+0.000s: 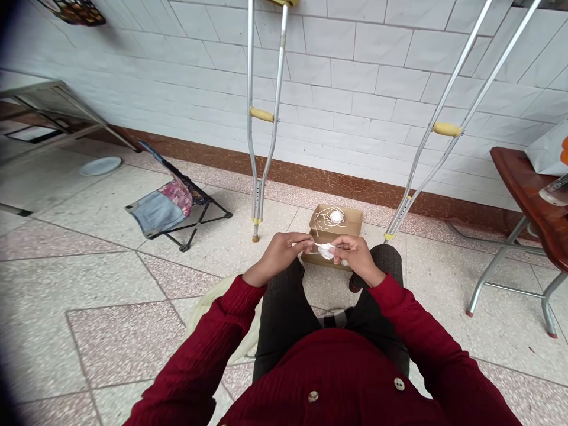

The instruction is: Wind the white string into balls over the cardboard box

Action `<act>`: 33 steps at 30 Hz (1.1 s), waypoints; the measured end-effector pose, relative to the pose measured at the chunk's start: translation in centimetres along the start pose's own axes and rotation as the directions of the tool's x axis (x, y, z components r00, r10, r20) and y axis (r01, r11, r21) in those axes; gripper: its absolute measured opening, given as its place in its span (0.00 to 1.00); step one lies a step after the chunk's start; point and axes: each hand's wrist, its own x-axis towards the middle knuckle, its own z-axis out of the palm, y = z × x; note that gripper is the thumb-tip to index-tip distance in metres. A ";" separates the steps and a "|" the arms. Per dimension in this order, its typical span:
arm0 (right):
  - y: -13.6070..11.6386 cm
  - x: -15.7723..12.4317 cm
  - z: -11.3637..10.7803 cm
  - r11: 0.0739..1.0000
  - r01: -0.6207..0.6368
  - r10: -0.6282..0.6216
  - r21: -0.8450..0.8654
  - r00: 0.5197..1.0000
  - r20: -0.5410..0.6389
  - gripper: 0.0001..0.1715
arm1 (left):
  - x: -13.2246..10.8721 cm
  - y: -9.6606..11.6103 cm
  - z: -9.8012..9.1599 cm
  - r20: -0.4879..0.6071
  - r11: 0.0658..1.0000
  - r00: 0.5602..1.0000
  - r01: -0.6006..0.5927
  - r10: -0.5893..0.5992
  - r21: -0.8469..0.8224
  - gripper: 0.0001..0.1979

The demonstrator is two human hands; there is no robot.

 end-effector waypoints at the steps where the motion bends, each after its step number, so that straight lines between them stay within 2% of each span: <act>1: 0.0 -0.1 0.1 1.000 0.003 -0.003 -0.017 1.000 0.026 0.13 | 0.3 0.2 -0.3 -0.032 0.997 0.999 -0.034 0.036 0.063 0.13; 3: -0.4 -0.4 0.4 0.999 0.018 -0.015 -0.035 0.997 0.075 0.12 | 0.8 0.4 -0.2 -0.078 0.990 0.993 -0.077 0.087 0.116 0.13; 5: -0.8 -0.5 0.6 0.998 0.056 -0.053 -0.042 0.996 0.067 0.10 | 1.1 0.2 0.7 -0.094 0.995 0.993 -0.068 0.075 0.079 0.13; 9: -1.2 0.2 0.6 0.987 0.139 -0.145 -0.077 0.986 -0.081 0.10 | 0.1 -0.6 3.8 0.002 0.998 1.000 0.024 -0.024 -0.052 0.17; 11: -0.7 0.8 0.4 0.976 0.164 -0.183 -0.142 0.974 -0.133 0.10 | -0.8 -0.8 5.0 0.035 0.999 0.999 0.040 -0.040 0.010 0.18; 13: 0.1 1.2 0.1 0.936 0.195 -0.249 -0.294 0.956 -0.156 0.09 | -1.5 -0.9 5.7 0.018 0.985 1.000 0.009 -0.012 0.170 0.17; 15: 0.9 1.3 0.0 0.838 0.234 -0.330 -0.492 0.937 -0.116 0.08 | -1.9 -0.8 5.8 0.007 0.932 0.998 -0.061 0.063 0.357 0.14; 17: 1.5 1.1 -0.1 0.707 0.282 -0.381 -0.649 0.925 -0.012 0.07 | -1.9 -0.5 5.5 0.043 0.847 0.986 -0.158 0.159 0.508 0.11; 20: 2.0 0.5 0.0 0.561 0.363 -0.382 -0.744 0.911 0.157 0.08 | -1.4 0.1 4.5 0.132 0.715 0.956 -0.285 0.263 0.639 0.09; 22: 2.3 0.1 0.1 0.523 0.394 -0.365 -0.756 0.905 0.219 0.10 | -0.8 0.5 3.8 0.167 0.643 0.939 -0.328 0.300 0.692 0.09; 24: 2.4 -0.5 0.1 0.547 0.393 -0.345 -0.739 0.910 0.229 0.10 | -0.3 0.6 3.1 0.196 0.606 0.927 -0.359 0.320 0.710 0.09; 26: 2.4 -1.3 0.2 0.631 0.353 -0.320 -0.691 0.929 0.183 0.09 | 0.3 0.4 2.6 0.210 0.639 0.922 -0.378 0.326 0.670 0.08; 30: 1.7 -2.5 0.7 0.871 0.188 -0.196 -0.454 0.980 0.029 0.05 | 0.8 -1.2 2.7 0.114 0.861 0.955 -0.296 0.274 0.414 0.11; 33: 0.7 -2.2 1.2 0.979 0.093 -0.103 -0.179 0.993 -0.049 0.08 | 0.5 -1.7 3.8 0.043 0.977 0.987 -0.162 0.158 0.141 0.13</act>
